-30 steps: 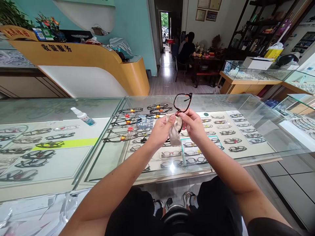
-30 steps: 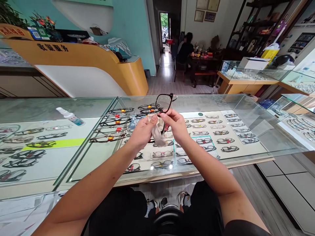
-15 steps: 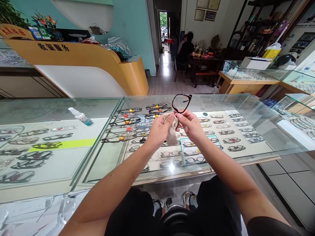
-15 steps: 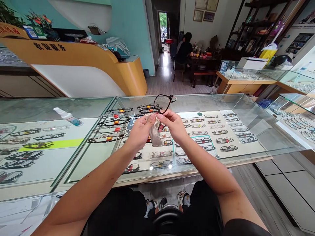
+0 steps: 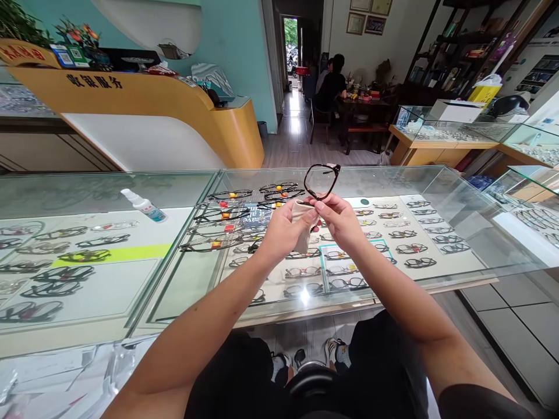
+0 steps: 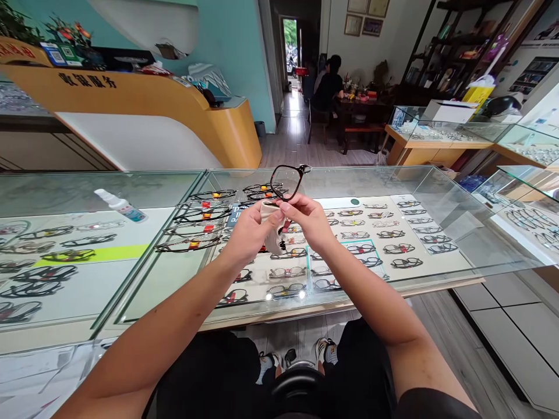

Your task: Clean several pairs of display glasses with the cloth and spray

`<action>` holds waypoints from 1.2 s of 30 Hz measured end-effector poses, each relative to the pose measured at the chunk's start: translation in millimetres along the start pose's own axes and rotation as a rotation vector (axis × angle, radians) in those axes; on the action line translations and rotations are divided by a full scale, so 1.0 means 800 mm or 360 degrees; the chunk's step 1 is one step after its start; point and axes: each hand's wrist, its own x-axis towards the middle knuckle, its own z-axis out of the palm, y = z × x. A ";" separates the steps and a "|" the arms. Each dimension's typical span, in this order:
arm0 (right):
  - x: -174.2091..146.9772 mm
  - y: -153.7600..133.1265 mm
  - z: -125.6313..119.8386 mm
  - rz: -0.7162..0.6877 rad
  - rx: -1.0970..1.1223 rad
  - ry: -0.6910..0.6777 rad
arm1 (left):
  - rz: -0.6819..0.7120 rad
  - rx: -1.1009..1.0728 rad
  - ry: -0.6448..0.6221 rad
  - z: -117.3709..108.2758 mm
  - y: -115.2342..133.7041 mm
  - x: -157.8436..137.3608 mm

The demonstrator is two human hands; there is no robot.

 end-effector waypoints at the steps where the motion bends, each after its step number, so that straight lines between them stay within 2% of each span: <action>1: 0.000 0.001 0.000 -0.0008 -0.0010 -0.0016 | 0.0018 -0.0022 0.0012 0.001 -0.001 0.000; 5: 0.000 -0.002 0.000 -0.0007 -0.0003 0.0012 | 0.0005 -0.0063 0.0025 0.003 -0.003 0.000; 13: 0.002 -0.026 -0.001 0.0094 0.0030 0.0182 | -0.0181 -0.0067 -0.0124 -0.005 -0.007 0.003; 19: 0.004 -0.022 -0.005 0.0093 0.0043 0.0189 | -0.0164 -0.0012 -0.0206 -0.004 -0.002 0.000; 24: 0.000 -0.018 0.004 0.0127 0.0059 0.0151 | -0.0115 0.0023 -0.0070 0.004 -0.001 -0.004; 27: -0.003 -0.016 0.008 0.0144 0.0089 0.0107 | -0.0080 -0.0011 0.0080 0.010 -0.008 -0.003; 30: -0.003 -0.014 0.007 0.0165 0.0084 0.0081 | -0.0093 -0.0052 0.0122 0.011 -0.017 0.000; 32: 0.000 -0.015 0.004 0.0111 0.0068 0.0123 | -0.0028 -0.0041 0.0138 0.009 -0.022 0.002; 36: 0.010 -0.029 -0.015 -0.0087 0.0117 0.0339 | 0.0041 0.0058 0.0290 0.002 -0.026 0.003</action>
